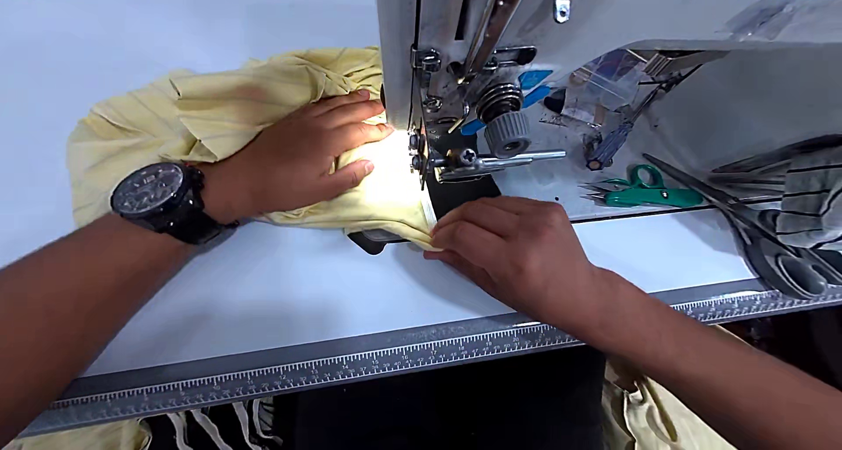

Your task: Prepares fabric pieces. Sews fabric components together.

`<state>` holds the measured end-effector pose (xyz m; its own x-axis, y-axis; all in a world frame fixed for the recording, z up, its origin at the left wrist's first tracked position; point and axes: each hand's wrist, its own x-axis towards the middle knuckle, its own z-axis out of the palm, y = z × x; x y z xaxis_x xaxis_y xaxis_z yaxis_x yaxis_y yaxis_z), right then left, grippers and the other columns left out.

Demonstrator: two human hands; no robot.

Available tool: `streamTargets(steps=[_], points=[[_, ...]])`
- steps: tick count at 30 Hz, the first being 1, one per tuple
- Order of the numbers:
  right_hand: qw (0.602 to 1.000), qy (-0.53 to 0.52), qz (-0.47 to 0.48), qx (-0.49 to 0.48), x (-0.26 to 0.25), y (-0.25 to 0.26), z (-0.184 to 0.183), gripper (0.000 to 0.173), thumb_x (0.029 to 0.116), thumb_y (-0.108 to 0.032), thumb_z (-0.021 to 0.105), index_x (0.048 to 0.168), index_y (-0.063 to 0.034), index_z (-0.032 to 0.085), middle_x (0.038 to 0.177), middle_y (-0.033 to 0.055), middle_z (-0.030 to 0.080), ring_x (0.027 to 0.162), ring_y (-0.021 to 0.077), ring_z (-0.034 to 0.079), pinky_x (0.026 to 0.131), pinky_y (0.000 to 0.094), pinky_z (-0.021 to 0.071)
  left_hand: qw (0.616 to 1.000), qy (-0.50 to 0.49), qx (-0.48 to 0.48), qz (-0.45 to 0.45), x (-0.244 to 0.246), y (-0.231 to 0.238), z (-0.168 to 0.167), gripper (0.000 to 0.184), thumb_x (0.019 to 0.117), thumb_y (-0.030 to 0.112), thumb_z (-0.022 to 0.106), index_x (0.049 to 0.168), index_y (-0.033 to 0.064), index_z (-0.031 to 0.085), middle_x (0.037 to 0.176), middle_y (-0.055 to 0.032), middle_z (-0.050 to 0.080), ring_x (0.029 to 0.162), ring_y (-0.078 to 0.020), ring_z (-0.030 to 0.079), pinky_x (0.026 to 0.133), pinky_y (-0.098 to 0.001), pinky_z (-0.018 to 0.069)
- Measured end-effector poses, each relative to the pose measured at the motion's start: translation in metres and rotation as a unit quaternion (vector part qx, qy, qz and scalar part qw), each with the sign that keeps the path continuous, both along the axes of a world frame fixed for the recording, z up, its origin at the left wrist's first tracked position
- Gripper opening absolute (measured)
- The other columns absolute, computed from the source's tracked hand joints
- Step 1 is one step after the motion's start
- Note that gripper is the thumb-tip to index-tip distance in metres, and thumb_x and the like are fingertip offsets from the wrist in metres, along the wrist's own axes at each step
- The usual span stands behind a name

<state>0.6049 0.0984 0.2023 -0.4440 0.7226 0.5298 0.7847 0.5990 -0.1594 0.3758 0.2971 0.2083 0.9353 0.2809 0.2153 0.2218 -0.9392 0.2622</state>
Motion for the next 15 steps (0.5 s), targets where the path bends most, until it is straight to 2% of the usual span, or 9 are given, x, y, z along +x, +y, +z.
streamTargets(steps=[3, 5, 6, 7, 9, 11, 12, 14, 15], points=[[1.000, 0.022, -0.019, 0.005, 0.000, 0.014, -0.001, 0.017, 0.0995, -0.020, 0.064, 0.090, -0.0086, 0.073, 0.089, 0.0058, 0.075, 0.082, 0.0191, 0.073, 0.065, 0.0329, 0.0563, 0.998, -0.045, 0.020, -0.027, 0.003, 0.040, -0.027, 0.051, 0.1048, 0.045, 0.040, 0.139, 0.0152, 0.063, 0.153, -0.0084, 0.052, 0.150, -0.0273, 0.037, 0.124, -0.0486, 0.0280], [0.997, 0.059, -0.040, 0.003, -0.001, 0.020, -0.003, 0.014, 0.0967, -0.019, 0.068, 0.089, -0.0086, 0.074, 0.086, 0.0047, 0.074, 0.076, 0.0161, 0.071, 0.061, 0.0313, 0.0549, 0.999, -0.029, 0.011, -0.002, 0.004, 0.021, -0.002, 0.049, 0.1039, 0.038, 0.041, 0.132, 0.0076, 0.067, 0.145, -0.0135, 0.059, 0.144, -0.0316, 0.046, 0.120, -0.0503, 0.0318], [0.995, 0.083, -0.053, -0.003, -0.002, 0.022, -0.004, 0.014, 0.0957, -0.020, 0.069, 0.089, -0.0086, 0.075, 0.084, 0.0036, 0.074, 0.072, 0.0138, 0.069, 0.059, 0.0298, 0.0532, 0.999, -0.029, 0.029, 0.016, 0.003, -0.001, 0.014, 0.047, 0.1020, 0.036, 0.043, 0.123, 0.0036, 0.069, 0.135, -0.0166, 0.065, 0.135, -0.0350, 0.054, 0.114, -0.0536, 0.0383], [0.992, 0.108, -0.063, -0.010, -0.003, 0.024, -0.003, 0.015, 0.0951, -0.021, 0.070, 0.089, -0.0089, 0.076, 0.084, 0.0025, 0.074, 0.071, 0.0117, 0.068, 0.059, 0.0288, 0.0526, 0.997, -0.047, 0.058, 0.024, 0.003, -0.025, 0.025, 0.044, 0.1006, 0.036, 0.047, 0.114, 0.0008, 0.069, 0.121, -0.0193, 0.069, 0.121, -0.0374, 0.062, 0.103, -0.0554, 0.0455], [0.985, 0.152, -0.082, -0.027, -0.005, 0.025, -0.003, 0.013, 0.0939, -0.020, 0.072, 0.089, -0.0093, 0.078, 0.086, 0.0015, 0.075, 0.072, 0.0090, 0.068, 0.061, 0.0281, 0.0532, 0.988, -0.088, 0.130, 0.006, 0.008, -0.067, 0.027, 0.038, 0.0992, 0.034, 0.056, 0.106, 0.0011, 0.073, 0.105, -0.0181, 0.073, 0.101, -0.0357, 0.069, 0.088, -0.0516, 0.0544], [0.982, 0.161, -0.095, -0.039, -0.009, 0.022, -0.004, 0.011, 0.0925, -0.019, 0.073, 0.089, -0.0106, 0.078, 0.089, 0.0009, 0.076, 0.074, 0.0079, 0.069, 0.063, 0.0271, 0.0539, 0.973, -0.107, 0.203, -0.042, 0.013, -0.079, 0.011, 0.023, 0.1018, 0.019, 0.055, 0.104, 0.0032, 0.072, 0.096, -0.0158, 0.070, 0.088, -0.0328, 0.069, 0.076, -0.0454, 0.0540], [0.983, 0.149, -0.100, -0.042, -0.011, 0.020, -0.004, 0.011, 0.0928, -0.020, 0.072, 0.089, -0.0117, 0.078, 0.092, 0.0009, 0.076, 0.077, 0.0091, 0.070, 0.065, 0.0278, 0.0551, 0.967, -0.111, 0.222, -0.066, 0.013, -0.076, 0.006, 0.018, 0.1006, 0.012, 0.054, 0.103, 0.0034, 0.070, 0.097, -0.0151, 0.070, 0.088, -0.0316, 0.068, 0.076, -0.0430, 0.0528], [0.990, 0.092, -0.098, -0.035, -0.013, 0.014, -0.006, 0.013, 0.0961, -0.021, 0.069, 0.091, -0.0122, 0.078, 0.102, 0.0031, 0.076, 0.091, 0.0151, 0.073, 0.072, 0.0322, 0.0587, 0.965, -0.100, 0.214, -0.115, 0.011, -0.073, 0.004, 0.018, 0.0998, 0.004, 0.052, 0.100, 0.0027, 0.070, 0.105, -0.0143, 0.072, 0.101, -0.0302, 0.069, 0.088, -0.0412, 0.0546], [0.993, 0.053, -0.097, -0.030, -0.013, 0.009, -0.007, 0.016, 0.0991, -0.021, 0.065, 0.094, -0.0122, 0.078, 0.107, 0.0044, 0.075, 0.095, 0.0182, 0.072, 0.074, 0.0342, 0.0579, 0.967, -0.088, 0.199, -0.135, 0.008, -0.073, 0.003, 0.019, 0.1002, 0.003, 0.050, 0.101, 0.0021, 0.070, 0.109, -0.0140, 0.071, 0.105, -0.0292, 0.068, 0.091, -0.0389, 0.0547]])
